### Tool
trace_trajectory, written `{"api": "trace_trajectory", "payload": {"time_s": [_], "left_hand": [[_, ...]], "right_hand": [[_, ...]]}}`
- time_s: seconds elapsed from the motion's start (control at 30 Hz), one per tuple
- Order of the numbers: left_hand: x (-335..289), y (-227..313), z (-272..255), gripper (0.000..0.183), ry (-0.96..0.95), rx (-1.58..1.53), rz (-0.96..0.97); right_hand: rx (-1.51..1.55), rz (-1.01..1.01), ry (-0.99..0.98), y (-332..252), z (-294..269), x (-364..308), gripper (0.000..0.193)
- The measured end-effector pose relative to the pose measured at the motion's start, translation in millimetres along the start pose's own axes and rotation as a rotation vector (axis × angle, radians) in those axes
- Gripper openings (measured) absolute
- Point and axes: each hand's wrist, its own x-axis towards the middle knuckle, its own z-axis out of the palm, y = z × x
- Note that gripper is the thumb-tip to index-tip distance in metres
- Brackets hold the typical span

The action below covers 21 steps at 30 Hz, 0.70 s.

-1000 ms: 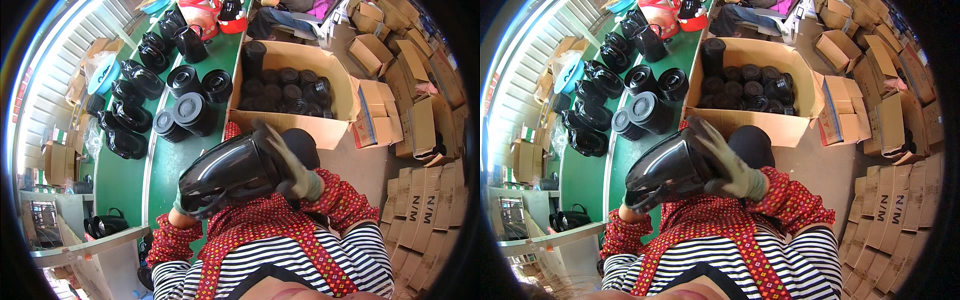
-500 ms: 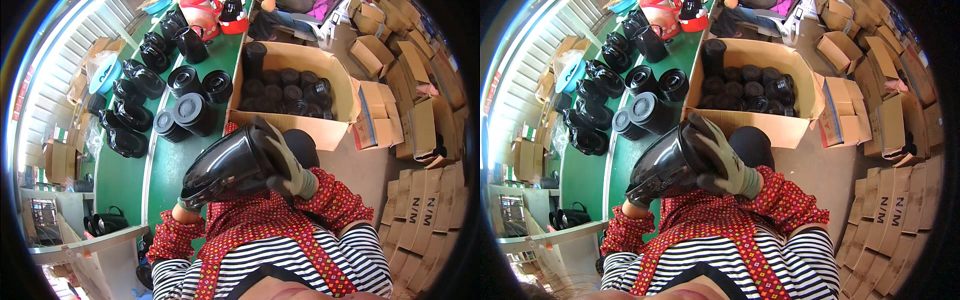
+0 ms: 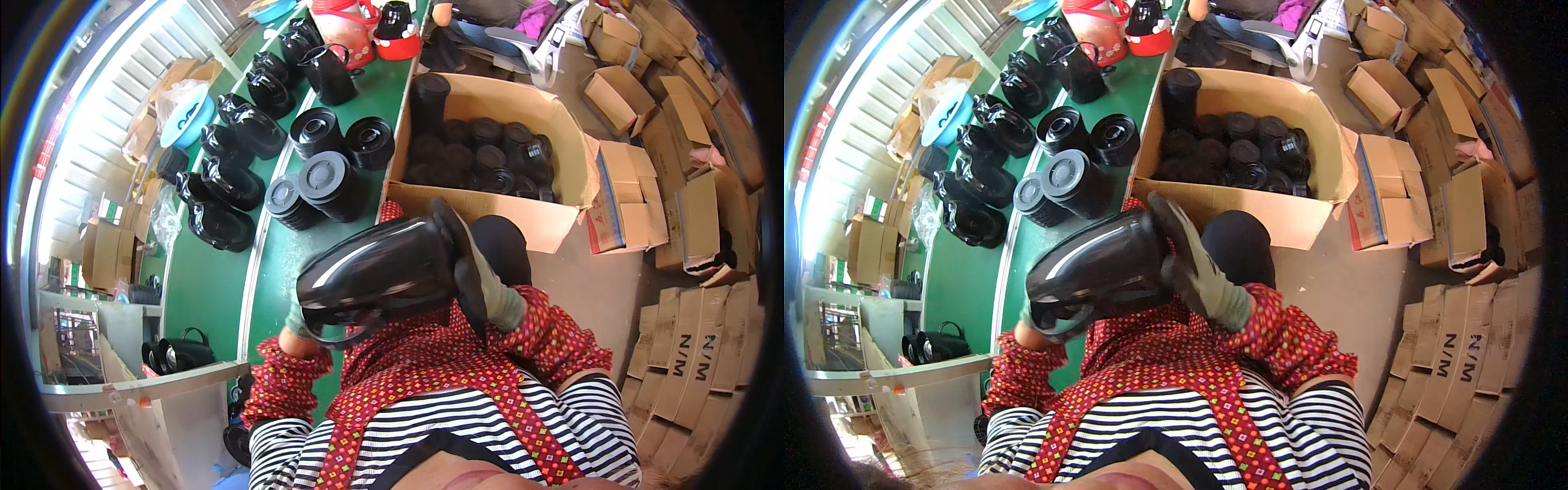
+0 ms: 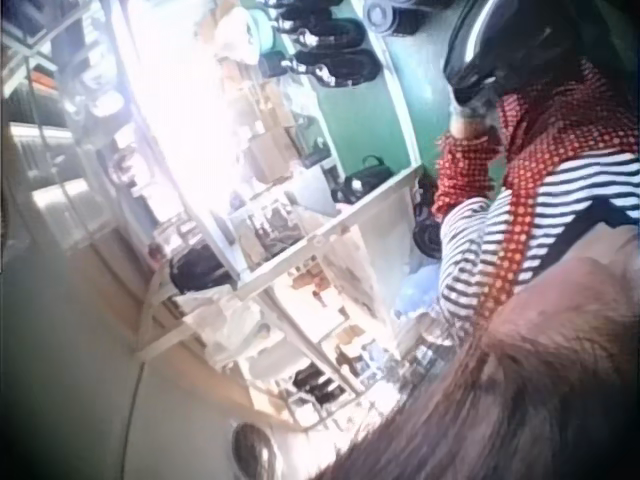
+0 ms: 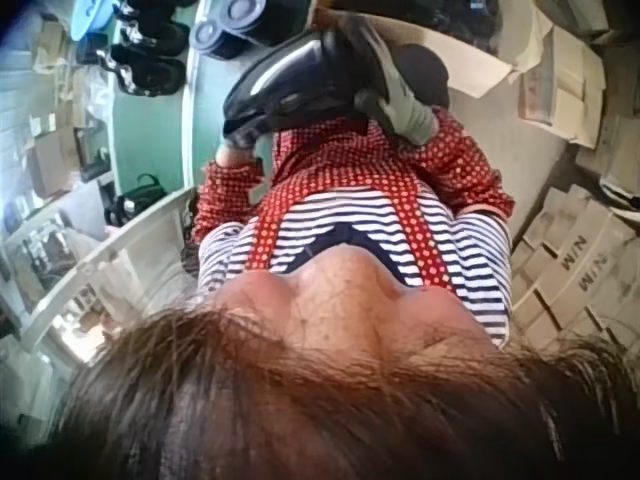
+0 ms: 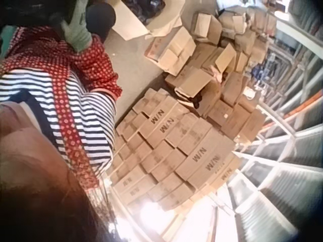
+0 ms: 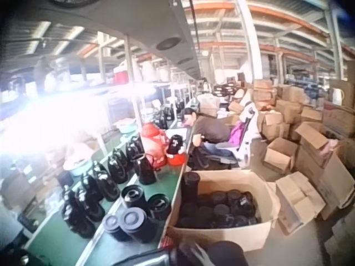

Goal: The person repeatedly picks up black plastic containers and lids from a conveyor belt and a cardboard box, inserts a metal insert into each container, and secures the lid. The person handles the items one at a time and places the assembled units back on the conveyor.

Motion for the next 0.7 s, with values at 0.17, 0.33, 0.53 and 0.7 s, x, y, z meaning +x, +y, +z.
{"api": "trace_trajectory", "payload": {"time_s": [0.17,0.33,0.53,0.7], "left_hand": [[17.2,4.3,55.6,0.058,-0.174,-0.492,-0.167],[6.2,-6.0,68.4,0.056,-0.056,-0.665,-0.198],[13.5,-9.3,40.7,0.058,0.04,-1.357,-0.427],[-14.4,-35.4,9.2,0.051,0.127,-0.474,-0.107]], "right_hand": [[-0.663,-0.549,-0.565,-51.9,-9.7,25.4,0.109],[-0.583,-0.621,-0.549,-52.2,2.2,28.8,0.079],[-0.443,-0.57,-0.238,-39.7,5.7,18.3,0.064],[-0.059,-0.238,0.105,20.3,7.1,-9.8,0.051]]}}
